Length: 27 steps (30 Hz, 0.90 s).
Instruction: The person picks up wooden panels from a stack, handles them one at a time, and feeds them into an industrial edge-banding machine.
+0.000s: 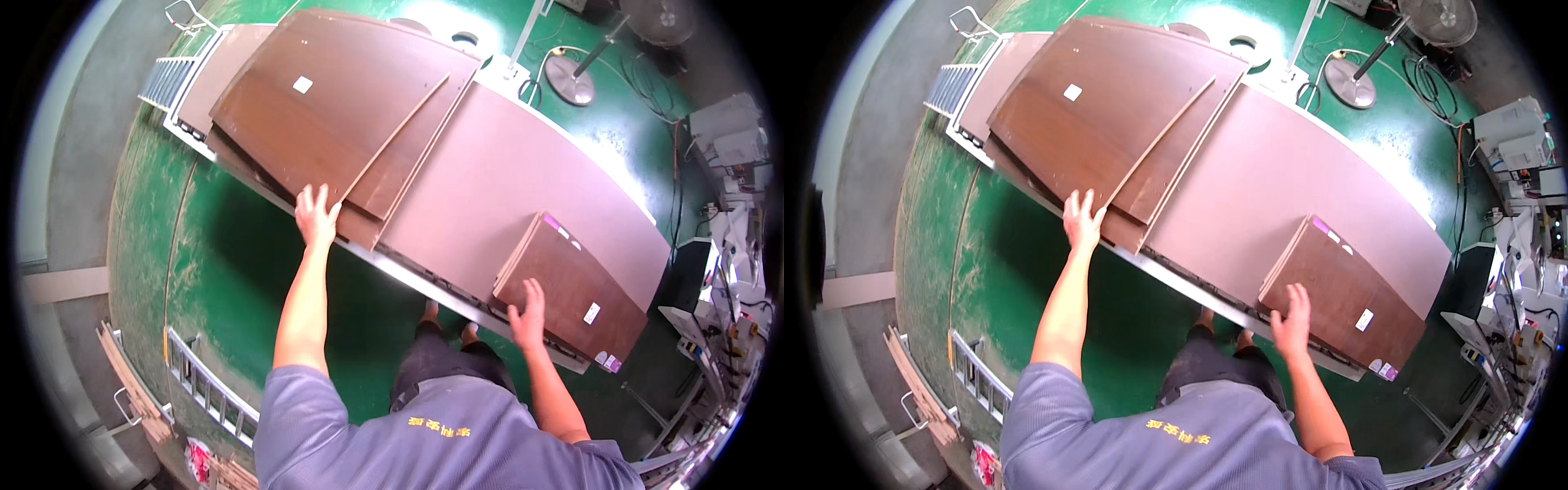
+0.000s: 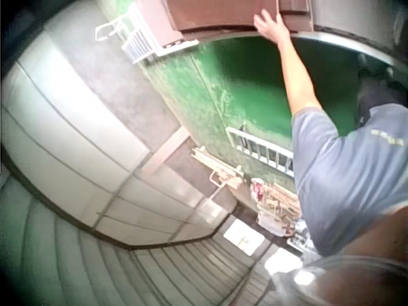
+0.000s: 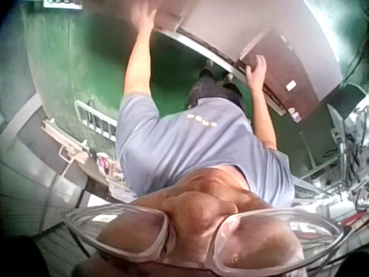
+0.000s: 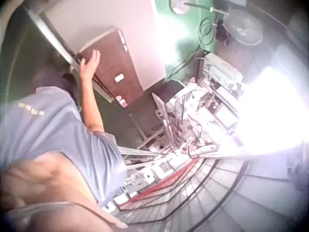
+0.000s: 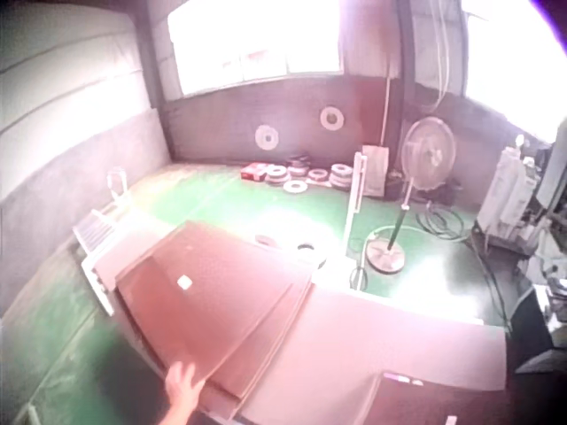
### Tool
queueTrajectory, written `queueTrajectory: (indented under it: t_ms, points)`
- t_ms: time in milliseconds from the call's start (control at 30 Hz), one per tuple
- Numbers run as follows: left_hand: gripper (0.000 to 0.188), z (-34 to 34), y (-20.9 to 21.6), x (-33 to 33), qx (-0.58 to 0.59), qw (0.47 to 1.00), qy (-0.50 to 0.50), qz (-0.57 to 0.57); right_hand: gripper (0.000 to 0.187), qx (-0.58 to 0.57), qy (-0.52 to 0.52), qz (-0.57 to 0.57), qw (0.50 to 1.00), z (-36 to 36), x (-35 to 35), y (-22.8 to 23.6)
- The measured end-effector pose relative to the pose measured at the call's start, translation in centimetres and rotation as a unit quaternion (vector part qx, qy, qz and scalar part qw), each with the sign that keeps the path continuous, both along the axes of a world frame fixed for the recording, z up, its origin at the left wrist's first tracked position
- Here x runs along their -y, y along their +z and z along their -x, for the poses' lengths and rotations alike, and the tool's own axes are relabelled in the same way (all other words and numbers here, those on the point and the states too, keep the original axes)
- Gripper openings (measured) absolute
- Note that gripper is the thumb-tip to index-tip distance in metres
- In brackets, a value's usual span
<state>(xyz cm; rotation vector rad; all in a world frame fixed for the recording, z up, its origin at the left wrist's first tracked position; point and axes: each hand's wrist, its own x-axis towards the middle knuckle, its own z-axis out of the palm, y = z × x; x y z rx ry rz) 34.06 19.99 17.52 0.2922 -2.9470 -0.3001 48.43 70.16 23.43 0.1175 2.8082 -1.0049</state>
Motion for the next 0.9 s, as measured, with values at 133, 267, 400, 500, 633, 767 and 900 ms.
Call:
queueTrajectory:
  t_ms: [133,267,400,500,633,767,900]
  points:
    - [0.08,-1.1,-4.4,7.2,-0.061,0.873,0.42,-0.241,0.063,0.045,0.116,0.067,0.99,3.8,8.4,0.3]
    - [0.076,1.0,-5.2,7.2,0.07,0.814,0.433,-0.381,0.063,0.088,0.16,0.112,0.977,8.7,13.9,-2.8]
    - [0.079,-2.1,-8.9,10.5,0.019,0.813,0.433,-0.389,0.069,0.179,0.123,0.192,0.957,12.6,21.1,-4.0]
    - [0.082,-1.1,-6.4,5.8,0.005,0.783,0.433,-0.446,0.072,0.229,0.02,0.254,0.939,14.9,24.2,-4.2]
    - [0.081,-1.8,-0.3,-4.3,0.009,0.696,0.35,-0.627,0.085,0.256,-0.121,0.377,0.882,18.9,25.2,-4.3]
    - [0.052,-7.1,-2.2,-12.5,0.105,0.597,0.308,-0.733,0.08,0.276,-0.235,0.546,0.756,18.5,25.5,-2.3]
    - [0.066,-13.1,-0.5,-16.0,0.121,0.388,0.204,-0.891,0.057,0.202,-0.304,0.496,0.788,14.1,16.1,-4.0]
